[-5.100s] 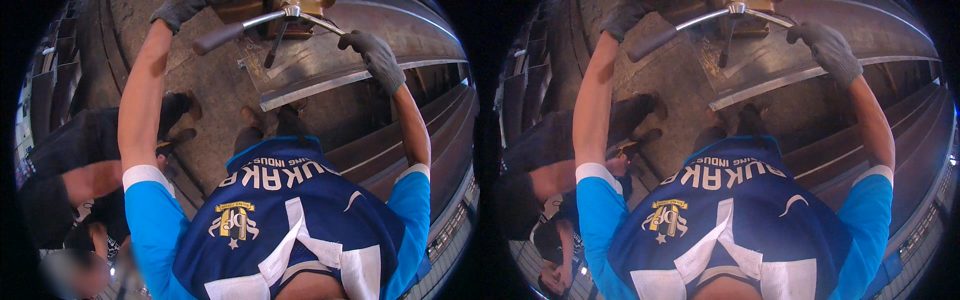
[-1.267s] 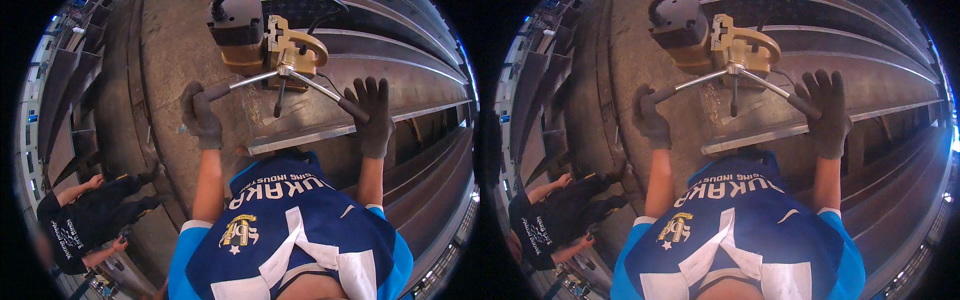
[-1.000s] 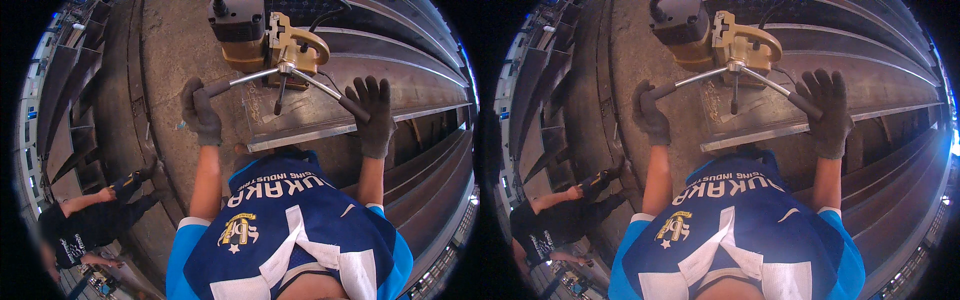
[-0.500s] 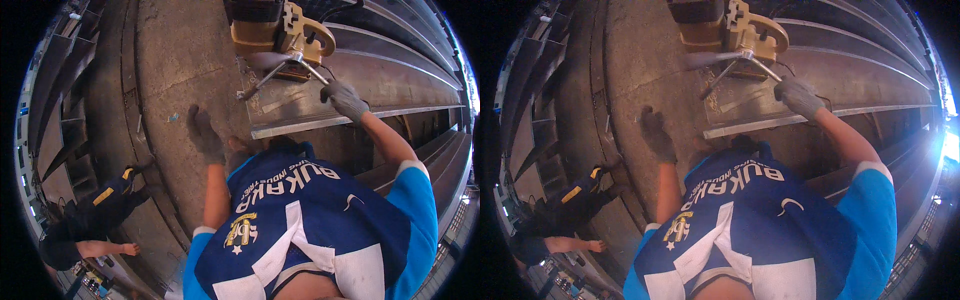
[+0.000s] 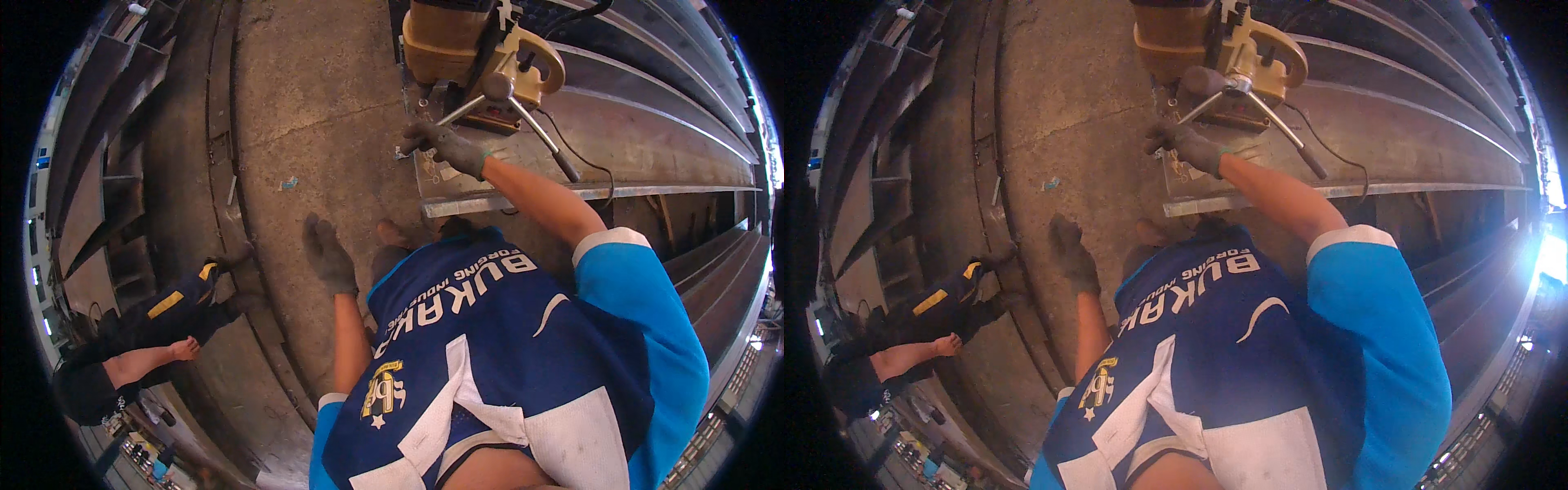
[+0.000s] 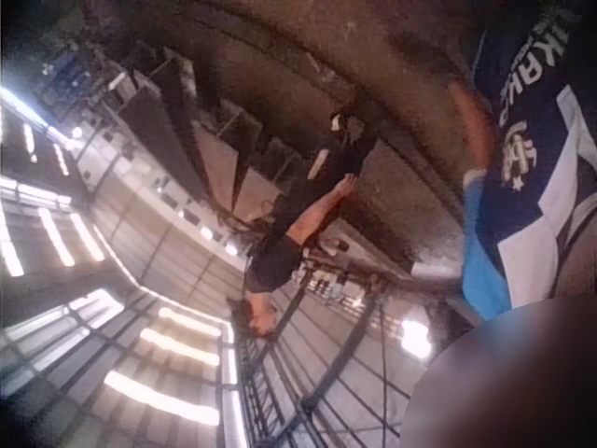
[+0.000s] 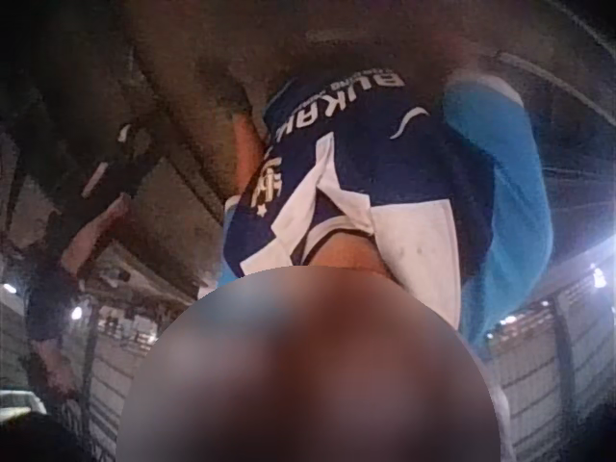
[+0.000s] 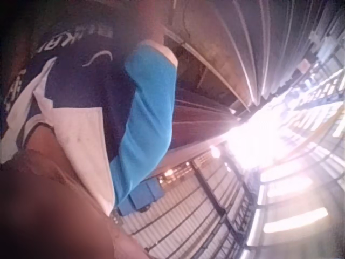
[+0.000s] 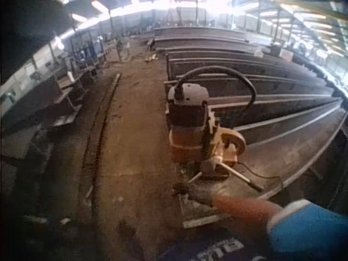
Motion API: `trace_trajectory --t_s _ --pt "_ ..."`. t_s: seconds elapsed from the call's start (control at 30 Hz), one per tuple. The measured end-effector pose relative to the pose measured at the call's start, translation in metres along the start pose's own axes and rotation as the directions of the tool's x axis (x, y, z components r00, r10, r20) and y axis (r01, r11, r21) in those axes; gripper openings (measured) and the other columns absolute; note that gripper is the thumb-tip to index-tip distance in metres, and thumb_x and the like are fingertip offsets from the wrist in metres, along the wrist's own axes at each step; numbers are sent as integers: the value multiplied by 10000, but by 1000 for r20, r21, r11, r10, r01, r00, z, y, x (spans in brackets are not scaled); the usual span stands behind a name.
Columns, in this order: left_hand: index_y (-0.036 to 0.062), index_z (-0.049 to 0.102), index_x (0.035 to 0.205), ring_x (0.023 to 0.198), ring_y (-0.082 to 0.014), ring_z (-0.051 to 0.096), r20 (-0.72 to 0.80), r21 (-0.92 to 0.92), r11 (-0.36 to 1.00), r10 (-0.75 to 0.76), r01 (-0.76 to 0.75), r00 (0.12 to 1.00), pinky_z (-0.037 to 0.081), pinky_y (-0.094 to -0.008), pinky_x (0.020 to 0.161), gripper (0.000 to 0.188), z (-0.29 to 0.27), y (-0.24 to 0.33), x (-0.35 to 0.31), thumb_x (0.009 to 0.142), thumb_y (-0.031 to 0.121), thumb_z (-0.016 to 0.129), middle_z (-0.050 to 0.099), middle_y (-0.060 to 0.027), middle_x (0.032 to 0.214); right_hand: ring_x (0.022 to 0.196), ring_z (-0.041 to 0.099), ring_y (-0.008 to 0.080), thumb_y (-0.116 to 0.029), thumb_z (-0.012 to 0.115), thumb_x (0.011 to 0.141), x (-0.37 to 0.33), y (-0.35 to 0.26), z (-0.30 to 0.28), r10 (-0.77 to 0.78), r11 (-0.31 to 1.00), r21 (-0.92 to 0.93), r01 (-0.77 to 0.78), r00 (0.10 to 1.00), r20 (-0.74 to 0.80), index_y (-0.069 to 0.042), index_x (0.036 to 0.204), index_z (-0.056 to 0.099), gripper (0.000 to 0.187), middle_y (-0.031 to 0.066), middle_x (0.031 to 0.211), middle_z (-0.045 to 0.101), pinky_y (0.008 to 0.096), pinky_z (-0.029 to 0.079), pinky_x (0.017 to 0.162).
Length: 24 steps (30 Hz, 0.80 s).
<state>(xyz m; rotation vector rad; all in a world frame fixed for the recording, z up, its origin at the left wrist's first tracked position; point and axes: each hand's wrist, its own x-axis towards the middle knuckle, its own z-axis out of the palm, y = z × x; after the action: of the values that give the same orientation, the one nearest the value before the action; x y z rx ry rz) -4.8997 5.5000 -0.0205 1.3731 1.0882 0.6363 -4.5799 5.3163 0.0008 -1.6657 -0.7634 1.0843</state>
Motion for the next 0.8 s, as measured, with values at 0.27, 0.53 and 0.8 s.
trace_trajectory --t_s 0.27,0.53,0.8 --pt "-17 553 1495 1377 -251 555 123 73 995 65 -75 990 430 -398 1178 519 49 11 22 1101 313 623 593 -157 1491 1100 697 201 -213 424 1107 2 36 -7 63 993 109 -51 992 -108 -29 1320 666 371 102 1189 752 363 509 954" --pt "21 591 1490 1318 -315 625 454 495 846 -58 -198 889 489 -421 1118 584 73 -39 73 1066 420 636 639 -171 1481 1122 723 212 -203 495 1084 2 7 15 67 953 303 2 974 -216 -35 1329 658 339 114 1172 760 384 511 990" --pt "324 538 1577 1544 -477 360 877 169 919 25 -356 481 342 -599 1231 695 227 -87 178 951 592 678 322 -247 1706 1146 719 205 -193 532 1092 26 -33 55 -73 997 -67 47 881 -468 -16 1297 660 300 97 1168 762 374 547 978"
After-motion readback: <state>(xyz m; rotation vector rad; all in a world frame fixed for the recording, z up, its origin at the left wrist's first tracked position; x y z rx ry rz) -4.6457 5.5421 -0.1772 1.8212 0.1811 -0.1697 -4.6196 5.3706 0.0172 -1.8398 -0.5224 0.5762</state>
